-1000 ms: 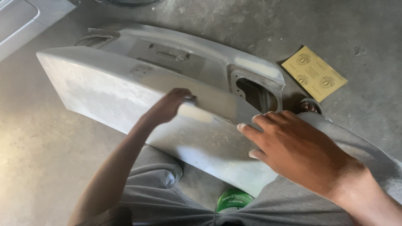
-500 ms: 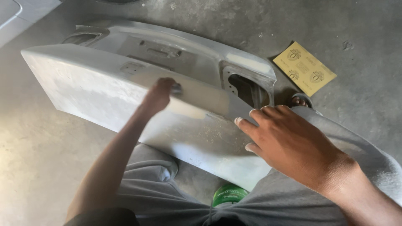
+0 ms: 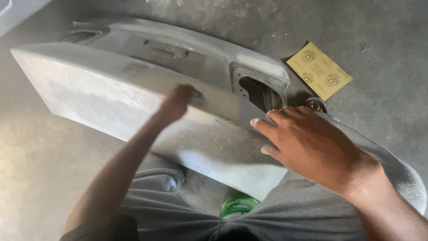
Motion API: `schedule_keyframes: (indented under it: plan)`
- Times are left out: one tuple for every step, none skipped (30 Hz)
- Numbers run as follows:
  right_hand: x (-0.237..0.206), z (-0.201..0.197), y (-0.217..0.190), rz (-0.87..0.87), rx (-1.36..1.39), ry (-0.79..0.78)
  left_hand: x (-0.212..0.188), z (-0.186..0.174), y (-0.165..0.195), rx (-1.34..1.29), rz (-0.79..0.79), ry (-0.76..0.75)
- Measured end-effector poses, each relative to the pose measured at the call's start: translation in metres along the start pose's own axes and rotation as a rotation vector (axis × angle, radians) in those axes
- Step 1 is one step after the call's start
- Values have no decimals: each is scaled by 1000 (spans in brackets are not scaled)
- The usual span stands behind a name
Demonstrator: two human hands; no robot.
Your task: The person sits on the floor and sands a detached white car bumper with a sanding block. They repeatedly rub the surface, occasionally pause to inspect the block, and continue sanding different areas of the bumper.
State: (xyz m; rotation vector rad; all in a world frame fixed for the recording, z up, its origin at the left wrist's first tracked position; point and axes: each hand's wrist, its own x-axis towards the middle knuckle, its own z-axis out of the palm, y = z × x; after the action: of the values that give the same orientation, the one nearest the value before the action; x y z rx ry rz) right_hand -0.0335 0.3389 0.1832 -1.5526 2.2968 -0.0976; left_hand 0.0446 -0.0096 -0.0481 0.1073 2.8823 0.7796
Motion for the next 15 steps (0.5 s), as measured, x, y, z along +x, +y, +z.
schedule_keyframes:
  plan:
    - [0, -1, 1, 4, -21, 18, 0, -1, -1, 131, -22, 45]
    - [1, -1, 1, 12, -23, -9, 0, -2, -1, 268, -38, 87]
    - [1, -1, 2, 22, -23, -38, -1, 0, 2, 212, 15, 57]
    - [1, -1, 2, 34, -17, -67, -2, 3, 6, 157, 67, 21]
    - [1, -1, 2, 46, 5, -67, -3, 5, 8, 97, 115, -13]
    - [1, -1, 2, 56, 18, -65, -1, 4, 7, 137, 127, -18]
    - [1, -1, 2, 66, 31, -64, 1, 4, 5, 177, 138, -23]
    - [1, 0, 1, 55, 14, -74, 3, 4, 1, 209, 141, -32]
    - [1, 0, 1, 44, -6, -83, 7, 4, -4, 156, -15, 1]
    - [2, 0, 0, 39, -24, -80, 11, 4, -9, 112, -162, 35]
    - [2, 0, -1, 25, -6, -69, 16, 4, -13, 63, -311, 66]
    - [2, -1, -2, 10, 8, -58, 21, 6, -17, 25, -232, 20]
    - [3, -2, -3, -1, 27, -42, 26, 6, -20, -9, -149, -30]
    - [4, -3, -5, -13, 46, -19, 30, 6, -22, -45, -70, -83]
    - [5, -5, -5, -28, 59, 9, 34, 7, -22, -28, -147, -165]
